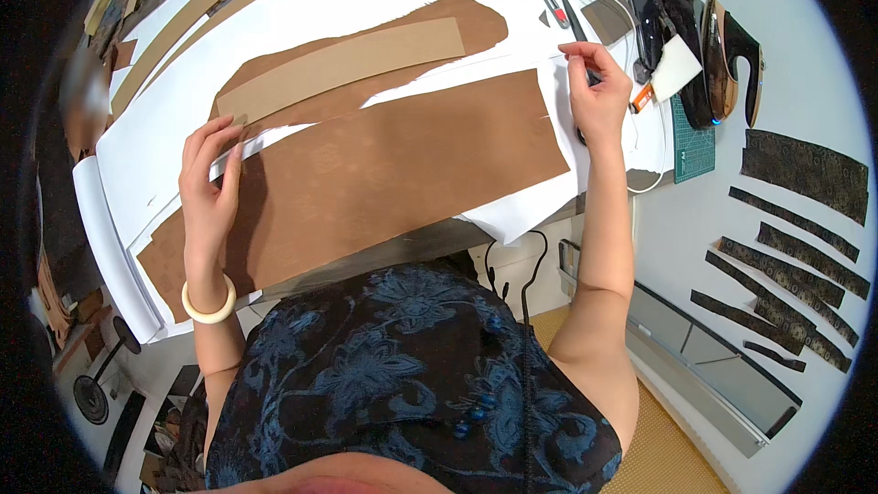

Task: The person uses large scissors to cut a piece of brown material on a white table. They trim the edges of the material and then cut it into smaller rectangular strips. The person arranges the cut pieces on the table.

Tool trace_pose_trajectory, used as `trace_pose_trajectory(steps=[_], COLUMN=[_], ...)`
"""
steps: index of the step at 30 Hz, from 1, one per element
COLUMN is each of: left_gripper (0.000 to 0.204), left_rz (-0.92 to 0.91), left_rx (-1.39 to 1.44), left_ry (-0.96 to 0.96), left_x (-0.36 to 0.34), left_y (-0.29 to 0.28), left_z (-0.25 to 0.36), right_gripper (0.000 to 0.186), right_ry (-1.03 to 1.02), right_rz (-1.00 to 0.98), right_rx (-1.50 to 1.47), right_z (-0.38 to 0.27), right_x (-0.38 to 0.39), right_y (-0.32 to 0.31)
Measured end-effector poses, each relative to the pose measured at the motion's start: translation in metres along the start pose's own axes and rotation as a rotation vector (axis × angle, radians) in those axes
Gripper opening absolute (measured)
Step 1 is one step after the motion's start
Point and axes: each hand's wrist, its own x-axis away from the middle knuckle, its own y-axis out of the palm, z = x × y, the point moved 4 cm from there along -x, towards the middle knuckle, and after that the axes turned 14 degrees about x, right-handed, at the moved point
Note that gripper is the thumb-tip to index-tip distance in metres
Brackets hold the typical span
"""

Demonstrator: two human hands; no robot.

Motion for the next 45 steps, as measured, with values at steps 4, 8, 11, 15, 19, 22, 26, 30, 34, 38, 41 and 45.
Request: trace_pose_trajectory(steps=[4,8,11,15,19,22,26,30,34,38,41,45], left_gripper=[0.022,0.03,0.034,0.033,0.032,0.032,0.036,0.038,0.039,0.038,0.037,0.036], left_rz=[-0.048,-0.104,-0.143,-0.143,-0.168,-0.199,-0.219,-0.197,-0.2,-0.184,-0.191,-0.198], left_rx=[0.047,-0.027,-0.144,-0.156,-0.085,-0.044,-0.025,-0.02,0.035,0.115,0.144,0.165], left_ry=[0.004,0.104,0.18,0.276,0.382,0.388,0.379,0.392,0.392,0.403,0.399,0.393], left_x=[-0.001,-0.016,-0.029,-0.051,-0.079,-0.088,-0.093,-0.093,-0.092,-0.091,-0.091,-0.09], left_y=[0.009,0.026,0.04,0.053,0.077,0.097,0.109,0.112,0.113,0.115,0.116,0.116], left_z=[0.005,0.01,0.012,0.014,0.026,0.031,0.026,0.025,0.019,0.017,0.016,0.015], right_gripper=[0.012,0.02,0.027,0.031,0.032,0.031,0.03,0.029,0.025,0.023,0.023,0.023], right_ry=[-0.11,-0.468,-0.543,-0.613,-0.627,-0.64,-0.683,-0.687,-0.714,-0.705,-0.724,-0.748], right_rz=[-0.008,-0.143,-0.233,-0.225,-0.192,-0.197,-0.185,-0.234,-0.201,-0.209,-0.197,-0.178], right_rx=[0.089,0.246,0.34,0.397,0.38,0.369,0.32,0.318,0.318,0.323,0.353,0.367], right_z=[-0.019,-0.061,-0.064,-0.062,-0.066,-0.068,-0.063,-0.061,-0.063,-0.06,-0.061,-0.061], right_x=[0.006,-0.003,-0.007,-0.006,-0.003,0.001,0.003,0.004,0.006,0.008,0.01,0.011], right_y=[0.004,0.024,0.042,0.048,0.046,0.051,0.057,0.06,0.06,0.06,0.058,0.058])
